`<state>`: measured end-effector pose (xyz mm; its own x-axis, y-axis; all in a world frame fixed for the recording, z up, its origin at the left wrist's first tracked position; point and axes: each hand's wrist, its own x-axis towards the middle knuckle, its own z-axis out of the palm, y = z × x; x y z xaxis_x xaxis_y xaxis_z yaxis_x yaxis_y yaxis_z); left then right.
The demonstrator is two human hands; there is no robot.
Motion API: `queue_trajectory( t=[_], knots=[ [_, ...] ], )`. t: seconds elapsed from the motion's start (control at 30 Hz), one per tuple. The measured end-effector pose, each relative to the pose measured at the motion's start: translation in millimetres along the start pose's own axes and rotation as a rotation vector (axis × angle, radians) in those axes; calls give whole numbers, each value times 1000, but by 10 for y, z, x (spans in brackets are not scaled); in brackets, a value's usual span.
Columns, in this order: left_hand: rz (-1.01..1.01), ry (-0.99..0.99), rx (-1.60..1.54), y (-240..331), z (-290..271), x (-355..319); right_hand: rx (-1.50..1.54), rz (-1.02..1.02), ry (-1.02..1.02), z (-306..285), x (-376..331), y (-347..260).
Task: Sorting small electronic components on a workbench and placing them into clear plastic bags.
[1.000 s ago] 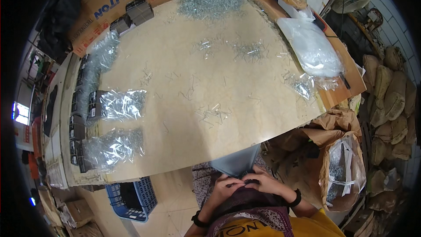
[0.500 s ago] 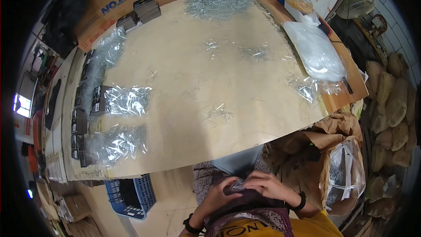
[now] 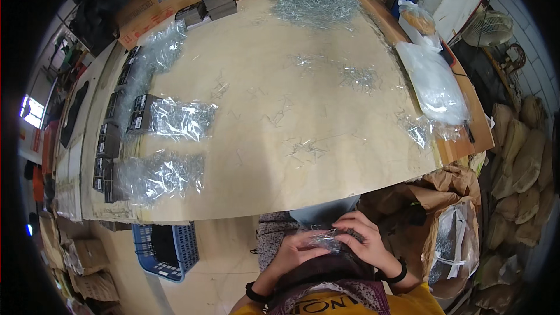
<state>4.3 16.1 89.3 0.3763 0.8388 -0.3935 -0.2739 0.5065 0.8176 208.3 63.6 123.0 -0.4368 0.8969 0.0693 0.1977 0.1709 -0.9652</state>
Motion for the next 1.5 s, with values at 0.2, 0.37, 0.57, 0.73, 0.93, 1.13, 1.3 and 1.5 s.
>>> queue_trajectory(
  t=[0.2,0.37,0.57,0.73,0.93,1.13,1.3,1.5],
  knots=[
    [81,-76,-20,-71,10,62,-63,-78,-197,0,103,-30],
    [101,36,-124,-65,38,60,-125,-79,-152,-37,176,-107],
    [105,-43,-51,-62,-2,66,-228,-117,-169,18,168,-32],
    [79,0,93,-101,-23,98,-234,-83,-36,99,157,-39],
    [170,-45,110,-22,-5,98,-310,-118,-224,48,218,-111],
    [164,14,120,-44,-59,55,-421,-113,-319,-141,210,-120],
    [30,82,22,73,-18,61,-323,4,-291,-87,198,-143],
    [-7,81,18,142,-10,46,-209,-17,-234,-68,122,19]
  ],
)
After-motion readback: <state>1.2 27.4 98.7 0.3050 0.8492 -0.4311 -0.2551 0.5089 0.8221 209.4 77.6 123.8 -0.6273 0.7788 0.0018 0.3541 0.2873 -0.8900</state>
